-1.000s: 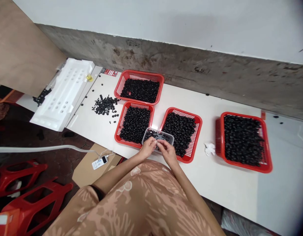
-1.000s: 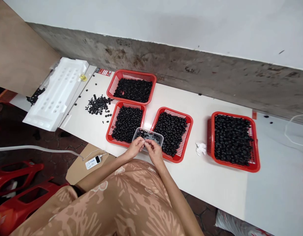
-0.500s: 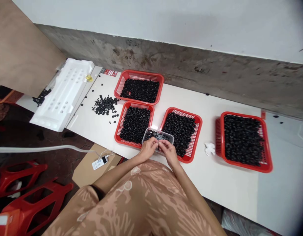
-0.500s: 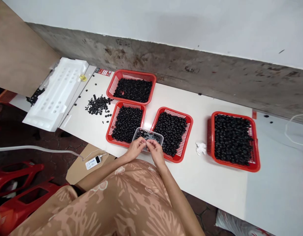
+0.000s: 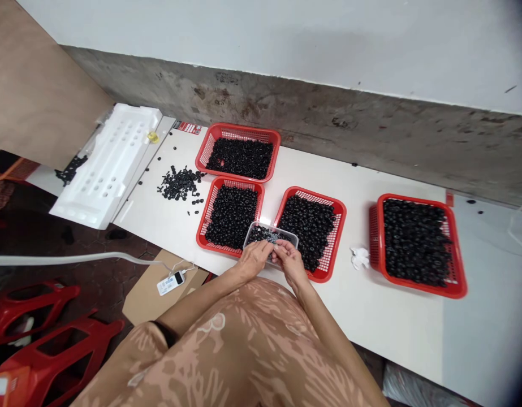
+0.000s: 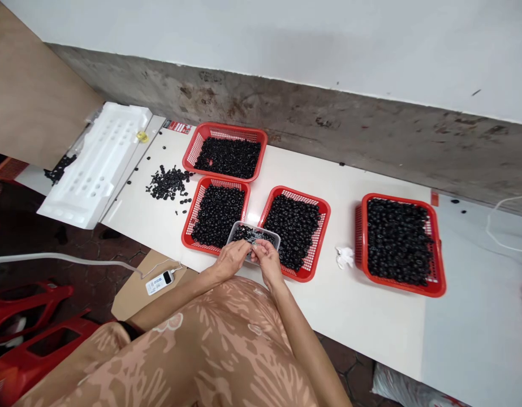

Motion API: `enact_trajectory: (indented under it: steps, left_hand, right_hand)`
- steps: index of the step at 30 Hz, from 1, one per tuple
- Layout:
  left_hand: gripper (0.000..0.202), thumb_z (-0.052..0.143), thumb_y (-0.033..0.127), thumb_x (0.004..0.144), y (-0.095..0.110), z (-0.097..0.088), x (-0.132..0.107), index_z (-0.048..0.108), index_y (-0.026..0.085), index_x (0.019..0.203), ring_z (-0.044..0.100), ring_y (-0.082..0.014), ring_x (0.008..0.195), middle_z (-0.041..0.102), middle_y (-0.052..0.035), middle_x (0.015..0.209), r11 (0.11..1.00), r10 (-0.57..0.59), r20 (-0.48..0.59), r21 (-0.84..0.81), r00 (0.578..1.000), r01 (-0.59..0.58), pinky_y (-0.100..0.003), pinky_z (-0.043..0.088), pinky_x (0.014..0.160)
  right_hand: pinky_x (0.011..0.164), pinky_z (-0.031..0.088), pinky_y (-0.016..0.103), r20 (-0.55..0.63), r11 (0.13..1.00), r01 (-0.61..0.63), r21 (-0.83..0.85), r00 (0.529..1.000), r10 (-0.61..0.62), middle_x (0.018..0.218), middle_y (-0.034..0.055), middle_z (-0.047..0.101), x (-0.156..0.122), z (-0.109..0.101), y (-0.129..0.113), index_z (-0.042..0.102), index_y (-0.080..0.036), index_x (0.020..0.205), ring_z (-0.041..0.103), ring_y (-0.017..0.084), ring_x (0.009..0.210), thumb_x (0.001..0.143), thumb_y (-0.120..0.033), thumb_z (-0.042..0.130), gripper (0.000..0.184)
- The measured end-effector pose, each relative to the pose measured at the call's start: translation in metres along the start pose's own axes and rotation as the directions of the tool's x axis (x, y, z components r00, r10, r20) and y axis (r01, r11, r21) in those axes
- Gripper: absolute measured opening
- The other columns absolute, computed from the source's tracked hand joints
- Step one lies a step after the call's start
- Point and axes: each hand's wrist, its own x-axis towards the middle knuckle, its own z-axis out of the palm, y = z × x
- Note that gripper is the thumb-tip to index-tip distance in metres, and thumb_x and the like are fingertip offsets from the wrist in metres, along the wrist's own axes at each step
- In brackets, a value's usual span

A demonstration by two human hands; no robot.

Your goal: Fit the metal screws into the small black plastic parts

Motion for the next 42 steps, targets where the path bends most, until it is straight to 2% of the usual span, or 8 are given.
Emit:
enact_trajectory:
  steps: [3,6,12,17,24,30,38,42]
  left_hand:
    - [0.024,0.035,0.018,0.094,0.000,-0.003,-0.001,0.058,0.018,0.091,0.054,-0.0167,0.082,0.058,-0.0067,0.086,0.996,-0.042,-0.016,-0.078,0.999,0.041,-0.027,0.041,0.078]
    - [0.017,0.042,0.019,0.092,0.001,-0.003,-0.001,0.059,0.018,0.093,0.056,-0.0151,0.083,0.060,-0.0057,0.090,0.961,-0.123,-0.055,-0.254,0.991,0.105,-0.025,0.043,0.075]
    - [0.010,0.056,0.023,0.084,0.006,-0.004,0.003,0.061,0.016,0.091,0.060,-0.0117,0.073,0.064,-0.0027,0.086,0.783,-0.336,-0.041,-0.568,0.941,0.255,-0.021,0.046,0.066]
    - [0.021,0.057,0.020,0.083,0.010,-0.008,0.005,0.066,0.018,0.102,0.062,-0.0118,0.073,0.068,-0.0036,0.090,0.776,-0.336,-0.013,-0.570,0.942,0.269,-0.021,0.047,0.066]
    - [0.015,0.059,0.020,0.081,0.002,0.002,0.002,0.071,0.018,0.089,0.061,-0.0123,0.070,0.068,-0.0035,0.086,0.756,-0.391,-0.044,-0.586,0.919,0.293,-0.023,0.048,0.067]
    - [0.013,0.063,0.022,0.079,-0.002,0.003,0.004,0.073,0.017,0.086,0.061,-0.0135,0.076,0.065,-0.0046,0.086,0.628,-0.453,-0.056,-0.729,0.890,0.273,-0.023,0.049,0.069]
    - [0.018,0.058,0.023,0.084,-0.002,-0.001,0.002,0.074,0.020,0.092,0.060,-0.0148,0.084,0.064,-0.0050,0.090,0.747,-0.391,-0.136,-0.625,0.910,0.228,-0.025,0.047,0.077]
    - [0.019,0.057,0.025,0.085,-0.001,-0.001,0.002,0.073,0.020,0.093,0.060,-0.0142,0.081,0.065,-0.0042,0.088,0.768,-0.363,-0.112,-0.599,0.925,0.229,-0.025,0.046,0.075]
  right_hand:
    - [0.057,0.046,0.025,-0.025,0.999,0.000,0.036,1.000,0.001,0.075,-0.0001,0.063,-0.001,-0.002,-0.002,0.056,-0.021,0.095,0.056,0.012,0.061,0.057,-0.037,0.081,0.049]
    - [0.057,0.049,0.026,-0.069,0.999,0.017,0.041,0.997,-0.014,0.083,0.0018,0.065,0.001,-0.004,-0.001,0.056,-0.021,0.094,0.058,0.013,0.064,0.052,-0.035,0.084,0.053]
    - [0.055,0.047,0.024,-0.042,0.999,0.013,0.047,0.999,-0.011,0.084,0.0021,0.065,0.003,-0.004,0.000,0.059,-0.019,0.094,0.056,0.011,0.062,0.055,-0.034,0.083,0.048]
    - [0.052,0.042,0.022,-0.026,0.996,0.035,0.076,0.999,-0.033,0.081,-0.0003,0.064,0.001,-0.002,0.000,0.059,-0.019,0.096,0.049,0.007,0.054,0.056,-0.031,0.082,0.047]
    - [0.052,0.043,0.021,-0.101,0.996,0.043,0.075,0.994,-0.036,0.084,0.0013,0.064,0.002,-0.005,0.006,0.059,-0.020,0.098,0.054,0.010,0.061,0.053,-0.031,0.084,0.053]
    - [0.049,0.043,0.022,0.050,0.995,-0.101,0.000,0.994,0.101,0.076,0.0038,0.064,-0.002,0.000,0.004,0.067,-0.018,0.088,0.055,0.012,0.062,0.060,-0.052,0.078,0.045]
    - [0.051,0.041,0.022,0.093,0.996,-0.060,-0.069,0.993,0.067,0.075,0.0040,0.065,-0.004,0.000,-0.001,0.069,-0.017,0.080,0.048,0.009,0.055,0.060,-0.050,0.079,0.041]
    - [0.052,0.039,0.023,0.068,0.995,-0.017,-0.100,0.997,0.024,0.068,0.0016,0.061,-0.004,-0.001,0.002,0.066,-0.017,0.074,0.046,0.009,0.054,0.062,-0.051,0.077,0.038]
